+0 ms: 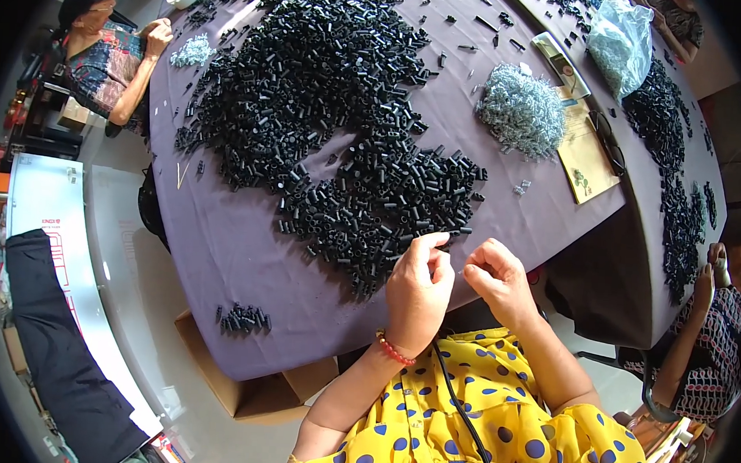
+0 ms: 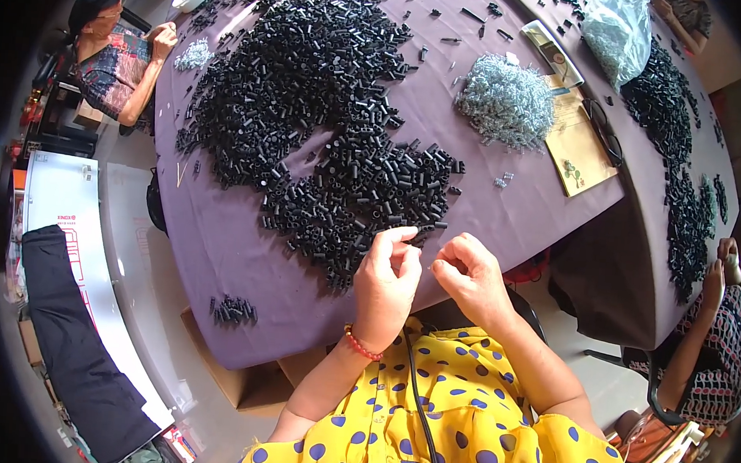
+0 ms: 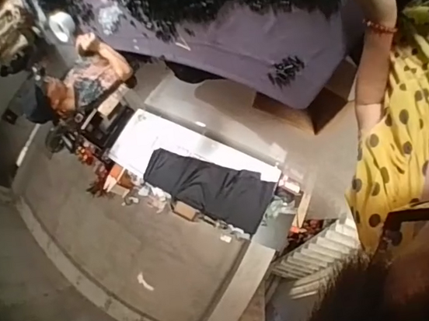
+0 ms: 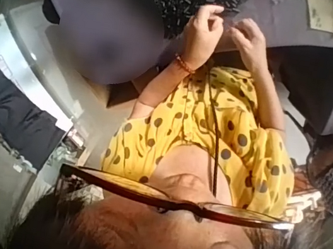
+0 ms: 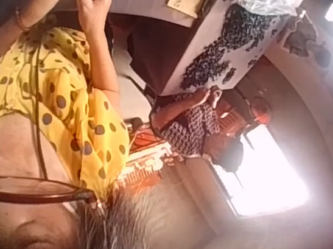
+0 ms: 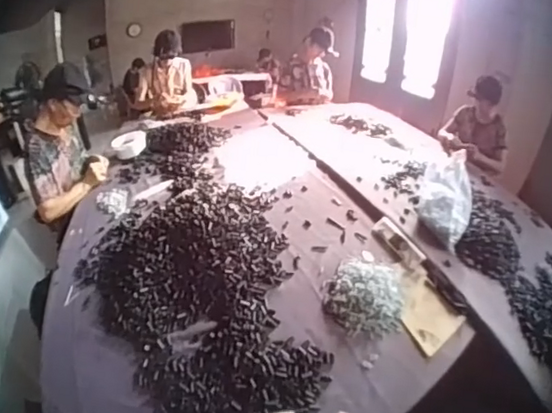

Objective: The person assembles plastic parts by hand, repeatedly picking components from a pile on the table, fitting smaller pieces into black plastic connectors, and placing assembled parts onto the table.

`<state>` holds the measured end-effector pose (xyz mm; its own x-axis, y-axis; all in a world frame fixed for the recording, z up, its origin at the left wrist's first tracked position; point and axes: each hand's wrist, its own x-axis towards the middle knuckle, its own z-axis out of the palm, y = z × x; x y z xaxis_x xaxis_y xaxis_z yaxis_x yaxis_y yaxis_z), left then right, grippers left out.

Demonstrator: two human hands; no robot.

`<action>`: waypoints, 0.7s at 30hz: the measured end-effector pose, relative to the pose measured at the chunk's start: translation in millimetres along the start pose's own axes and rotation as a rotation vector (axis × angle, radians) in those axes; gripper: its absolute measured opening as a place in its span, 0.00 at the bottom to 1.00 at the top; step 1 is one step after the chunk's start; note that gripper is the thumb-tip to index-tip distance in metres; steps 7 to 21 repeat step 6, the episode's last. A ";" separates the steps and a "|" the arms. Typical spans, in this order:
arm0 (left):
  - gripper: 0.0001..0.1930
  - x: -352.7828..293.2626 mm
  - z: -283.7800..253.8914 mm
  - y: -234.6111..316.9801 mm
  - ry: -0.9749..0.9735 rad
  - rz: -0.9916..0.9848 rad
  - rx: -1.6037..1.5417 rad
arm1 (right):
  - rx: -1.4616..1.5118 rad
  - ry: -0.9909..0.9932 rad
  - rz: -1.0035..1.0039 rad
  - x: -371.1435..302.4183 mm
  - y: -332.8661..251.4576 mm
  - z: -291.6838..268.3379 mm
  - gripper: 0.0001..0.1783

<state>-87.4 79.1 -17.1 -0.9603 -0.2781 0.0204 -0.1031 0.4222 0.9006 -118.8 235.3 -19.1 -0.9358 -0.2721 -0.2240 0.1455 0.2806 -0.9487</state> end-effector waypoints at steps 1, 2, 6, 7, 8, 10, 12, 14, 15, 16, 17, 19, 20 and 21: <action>0.12 1.2 0.7 -1.4 -0.002 0.002 -0.002 | 0.024 -0.019 0.021 0.9 0.8 -2.8 0.06; 0.12 3.2 2.2 -4.0 0.005 0.118 0.080 | 0.023 -0.016 0.021 2.0 -2.1 -5.4 0.06; 0.14 2.7 6.6 -9.9 -0.114 0.282 0.357 | -0.338 0.161 -0.093 8.3 -0.7 -11.1 0.05; 0.14 2.7 6.6 -9.9 -0.114 0.282 0.357 | -0.338 0.161 -0.093 8.3 -0.7 -11.1 0.05; 0.14 2.7 6.6 -9.9 -0.114 0.282 0.357 | -0.338 0.161 -0.093 8.3 -0.7 -11.1 0.05; 0.14 2.7 6.6 -9.9 -0.114 0.282 0.357 | -0.338 0.161 -0.093 8.3 -0.7 -11.1 0.05; 0.14 2.7 6.6 -9.9 -0.114 0.282 0.357 | -0.338 0.161 -0.093 8.3 -0.7 -11.1 0.05; 0.14 2.7 6.6 -9.9 -0.114 0.282 0.357 | -0.338 0.161 -0.093 8.3 -0.7 -11.1 0.05; 0.14 2.7 6.6 -9.9 -0.114 0.282 0.357 | -0.338 0.161 -0.093 8.3 -0.7 -11.1 0.05; 0.14 2.7 6.6 -9.9 -0.114 0.282 0.357 | -0.338 0.161 -0.093 8.3 -0.7 -11.1 0.05; 0.14 2.7 6.6 -9.9 -0.114 0.282 0.357 | -0.338 0.161 -0.093 8.3 -0.7 -11.1 0.05; 0.14 2.7 6.6 -9.9 -0.114 0.282 0.357 | -0.338 0.161 -0.093 8.3 -0.7 -11.1 0.05; 0.14 2.7 6.6 -9.9 -0.114 0.282 0.357 | -0.338 0.161 -0.093 8.3 -0.7 -11.1 0.05; 0.14 2.7 6.6 -9.9 -0.114 0.282 0.357 | -0.338 0.161 -0.093 8.3 -0.7 -11.1 0.05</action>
